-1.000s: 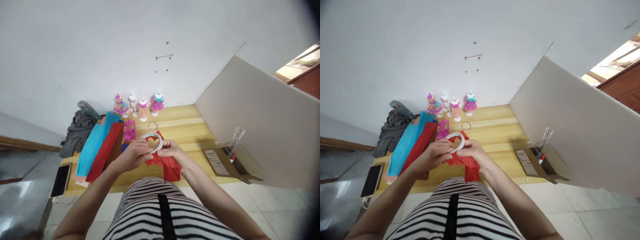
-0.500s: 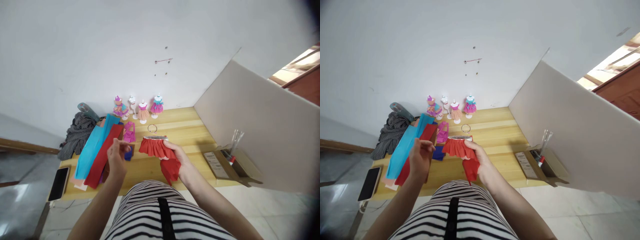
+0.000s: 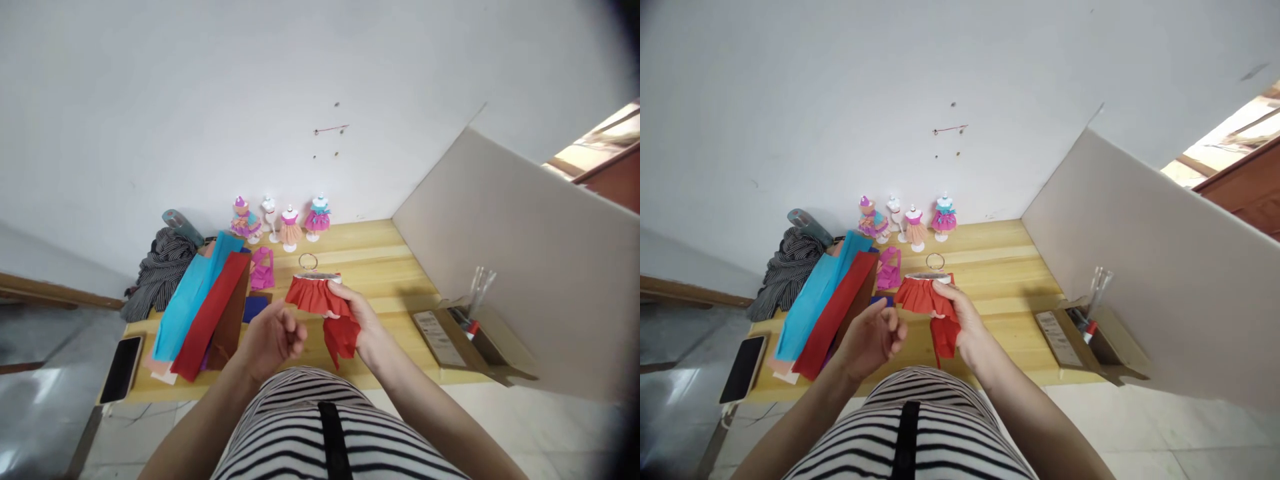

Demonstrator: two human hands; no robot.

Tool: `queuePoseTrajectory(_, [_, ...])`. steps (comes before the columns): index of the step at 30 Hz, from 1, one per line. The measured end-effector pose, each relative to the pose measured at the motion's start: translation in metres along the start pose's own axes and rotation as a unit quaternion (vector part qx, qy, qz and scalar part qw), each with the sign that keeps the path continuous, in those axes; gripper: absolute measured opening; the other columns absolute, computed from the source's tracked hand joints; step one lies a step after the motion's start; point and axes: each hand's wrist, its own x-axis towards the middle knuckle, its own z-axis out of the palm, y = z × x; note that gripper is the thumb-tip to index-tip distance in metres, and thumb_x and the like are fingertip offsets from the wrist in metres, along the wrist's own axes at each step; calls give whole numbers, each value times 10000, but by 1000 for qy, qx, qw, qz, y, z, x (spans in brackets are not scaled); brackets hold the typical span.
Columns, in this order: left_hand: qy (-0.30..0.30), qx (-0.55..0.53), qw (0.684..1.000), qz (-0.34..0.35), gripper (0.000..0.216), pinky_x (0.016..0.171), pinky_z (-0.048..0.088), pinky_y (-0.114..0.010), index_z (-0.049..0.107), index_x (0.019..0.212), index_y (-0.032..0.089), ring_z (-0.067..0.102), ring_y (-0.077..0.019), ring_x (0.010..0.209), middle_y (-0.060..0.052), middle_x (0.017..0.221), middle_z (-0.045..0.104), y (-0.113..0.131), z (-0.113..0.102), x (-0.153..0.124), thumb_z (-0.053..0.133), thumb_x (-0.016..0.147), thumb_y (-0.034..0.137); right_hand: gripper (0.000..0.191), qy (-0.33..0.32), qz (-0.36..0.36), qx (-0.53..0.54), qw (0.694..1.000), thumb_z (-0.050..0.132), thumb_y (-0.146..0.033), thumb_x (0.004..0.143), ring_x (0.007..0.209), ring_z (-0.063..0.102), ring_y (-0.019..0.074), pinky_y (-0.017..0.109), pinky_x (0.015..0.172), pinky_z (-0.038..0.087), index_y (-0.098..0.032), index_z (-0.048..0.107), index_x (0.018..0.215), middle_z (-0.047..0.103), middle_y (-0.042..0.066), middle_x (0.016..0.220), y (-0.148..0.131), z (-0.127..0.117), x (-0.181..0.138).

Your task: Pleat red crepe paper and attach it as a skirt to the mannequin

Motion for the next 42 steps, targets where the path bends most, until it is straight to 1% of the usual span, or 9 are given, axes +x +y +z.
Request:
queuePoseTrajectory(3, [95,-142,983,-59,627,376,332,-230,318,494,202,403,-96,366,5,449,435,6,-14,-6,286,922,659,255,11,-12,9,1000,862,-322,533,496,602,165,272,447,465,-250,684,700,727,-1,660,-1,0,-3])
queuePoseTrajectory(6, [199,-13,975,94,454,597,468,-270,565,626,169,559,-145,611,-31,635,591,20,-27,-3,495,917,511,265,6,-17,11,1000,866,-287,531,604,674,181,281,582,534,-226,717,742,757,10,723,4,3,-6])
queuePoseTrajectory(8, [141,157,962,171,315,902,474,-363,688,965,170,595,-236,1034,-106,1044,683,31,-32,4,605,872,459,281,-3,-19,7,1000,871,-260,527,630,688,179,290,654,547,-205,731,765,762,10,734,9,7,-8])
queuePoseTrajectory(10, [52,235,951,193,302,993,434,-406,680,1032,175,557,-259,1140,-123,1132,672,39,-32,15,558,907,421,295,-17,-14,2,1000,885,-239,510,616,687,170,295,685,545,-189,737,760,760,9,718,13,10,-10])
queuePoseTrajectory(18, [-121,292,936,153,329,736,461,-257,525,637,166,586,-173,825,-32,719,601,32,-17,32,465,946,260,295,-82,14,-41,996,907,-249,513,623,674,151,274,684,515,-177,764,760,747,11,694,15,1,-17])
queuePoseTrajectory(25, [-29,340,915,216,374,650,405,-252,470,569,175,497,-146,659,9,579,497,25,-19,27,489,940,223,404,-114,38,-88,989,875,-442,572,647,655,156,266,659,507,-170,766,850,737,45,774,4,-8,-28])
queuePoseTrajectory(32, [-1,408,880,244,369,626,400,-261,474,596,175,485,-155,655,6,585,499,28,-21,20,503,956,246,297,-51,-57,-235,969,846,-412,601,488,516,95,225,502,410,-168,691,672,629,-11,586,1,-6,-31])
queuePoseTrajectory(37, [2,441,864,241,371,632,404,-277,514,618,175,500,-166,662,-6,596,541,30,-20,20,475,975,271,217,-26,-147,-337,929,761,-351,671,425,461,103,235,438,369,-182,636,616,566,-22,487,3,3,-35])
queuePoseTrajectory(42, [-11,430,871,240,363,622,398,-276,518,621,179,502,-168,658,-10,603,558,32,-18,20,456,975,232,94,-67,-291,-456,839,654,-242,771,480,495,116,245,472,381,-191,701,708,639,13,594,7,10,-45])
